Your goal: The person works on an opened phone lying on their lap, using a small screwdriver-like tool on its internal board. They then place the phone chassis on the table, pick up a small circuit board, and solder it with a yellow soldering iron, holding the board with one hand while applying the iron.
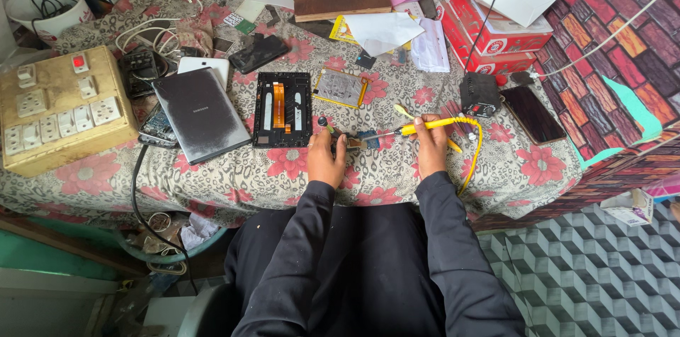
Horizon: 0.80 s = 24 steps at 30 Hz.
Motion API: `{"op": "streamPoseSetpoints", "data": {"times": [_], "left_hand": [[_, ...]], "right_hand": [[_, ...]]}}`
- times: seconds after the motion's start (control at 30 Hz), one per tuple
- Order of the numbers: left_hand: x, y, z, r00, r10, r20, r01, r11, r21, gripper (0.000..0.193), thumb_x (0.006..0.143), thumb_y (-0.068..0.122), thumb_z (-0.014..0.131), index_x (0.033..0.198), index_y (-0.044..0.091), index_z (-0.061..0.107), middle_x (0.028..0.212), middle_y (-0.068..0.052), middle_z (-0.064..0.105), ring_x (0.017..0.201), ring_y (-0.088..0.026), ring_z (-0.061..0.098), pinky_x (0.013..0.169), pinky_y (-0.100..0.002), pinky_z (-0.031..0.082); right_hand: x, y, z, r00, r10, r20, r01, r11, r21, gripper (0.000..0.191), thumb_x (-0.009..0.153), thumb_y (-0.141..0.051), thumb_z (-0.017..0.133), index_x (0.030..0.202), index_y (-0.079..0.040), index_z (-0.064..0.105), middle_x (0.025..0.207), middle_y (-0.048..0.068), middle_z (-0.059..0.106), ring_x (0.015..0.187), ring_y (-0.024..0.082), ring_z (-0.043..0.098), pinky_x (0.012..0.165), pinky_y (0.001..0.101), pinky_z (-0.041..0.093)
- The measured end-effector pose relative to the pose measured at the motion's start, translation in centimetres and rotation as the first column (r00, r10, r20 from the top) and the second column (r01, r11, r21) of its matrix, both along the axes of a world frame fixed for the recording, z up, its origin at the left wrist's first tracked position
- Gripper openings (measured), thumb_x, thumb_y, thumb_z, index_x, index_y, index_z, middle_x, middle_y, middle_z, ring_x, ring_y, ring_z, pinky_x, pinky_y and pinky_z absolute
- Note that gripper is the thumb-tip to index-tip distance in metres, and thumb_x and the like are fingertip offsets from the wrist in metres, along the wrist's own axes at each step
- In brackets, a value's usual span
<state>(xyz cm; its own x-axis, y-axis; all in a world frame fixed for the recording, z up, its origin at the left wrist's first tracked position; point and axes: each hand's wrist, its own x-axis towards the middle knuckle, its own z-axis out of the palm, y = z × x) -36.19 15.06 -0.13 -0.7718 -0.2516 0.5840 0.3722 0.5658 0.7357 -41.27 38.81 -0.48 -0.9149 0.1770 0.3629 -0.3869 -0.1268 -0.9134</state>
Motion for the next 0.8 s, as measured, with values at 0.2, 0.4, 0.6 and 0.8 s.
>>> {"op": "streamPoseSetpoints", "data": {"times": [0.2, 0.4, 0.6, 0.8], "left_hand": [[0.11, 0.06, 0.19, 1.000, -0.013, -0.005, 0.013, 1.000, 0.008, 0.025, 0.097, 0.023, 0.067, 0.094, -0.001, 0.060, 0.085, -0.020, 0.063, 0.089, -0.041, 0.058, 0.075, -0.048, 0.047], [0.07, -0.03, 0.26, 1.000, -0.006, -0.007, 0.006, 1.000, -0.013, 0.026, 0.098, 0.023, 0.067, 0.093, -0.001, 0.059, 0.085, -0.021, 0.062, 0.089, -0.041, 0.057, 0.076, -0.049, 0.047], [-0.01, -0.05, 0.02, 1.000, -0.004, -0.009, 0.004, 1.000, -0.022, 0.027, 0.098, 0.023, 0.067, 0.093, -0.002, 0.058, 0.085, -0.021, 0.061, 0.089, -0.042, 0.056, 0.077, -0.049, 0.047], [-0.10, -0.03, -0.26, 1.000, 0.007, 0.005, -0.006, 1.000, -0.027, 0.028, 0.098, 0.024, 0.067, 0.091, -0.001, 0.058, 0.084, -0.021, 0.062, 0.089, -0.041, 0.057, 0.076, -0.049, 0.047]], "right_hand": [[-0.09, 0.09, -0.26, 0.999, -0.031, -0.008, 0.031, 0.999, -0.010, 0.013, 0.108, -0.020, 0.059, 0.105, -0.007, 0.056, 0.095, 0.005, 0.070, 0.084, 0.010, 0.060, 0.078, 0.0260, 0.049], [-0.54, 0.24, -0.68, 0.999, -0.048, -0.003, 0.047, 0.996, -0.070, 0.009, 0.106, -0.016, 0.059, 0.107, -0.008, 0.055, 0.095, 0.006, 0.068, 0.084, 0.011, 0.061, 0.077, 0.0274, 0.048], [-0.47, 0.42, -0.73, 0.999, -0.044, -0.031, 0.037, 0.982, -0.187, 0.006, 0.105, -0.012, 0.056, 0.107, -0.008, 0.052, 0.096, 0.007, 0.065, 0.085, 0.015, 0.063, 0.079, 0.0305, 0.049], [-0.44, 0.43, -0.70, 0.998, -0.036, -0.057, 0.021, 0.969, -0.247, 0.006, 0.104, -0.010, 0.056, 0.106, -0.007, 0.052, 0.093, 0.007, 0.062, 0.085, 0.017, 0.065, 0.080, 0.0324, 0.051]]}}
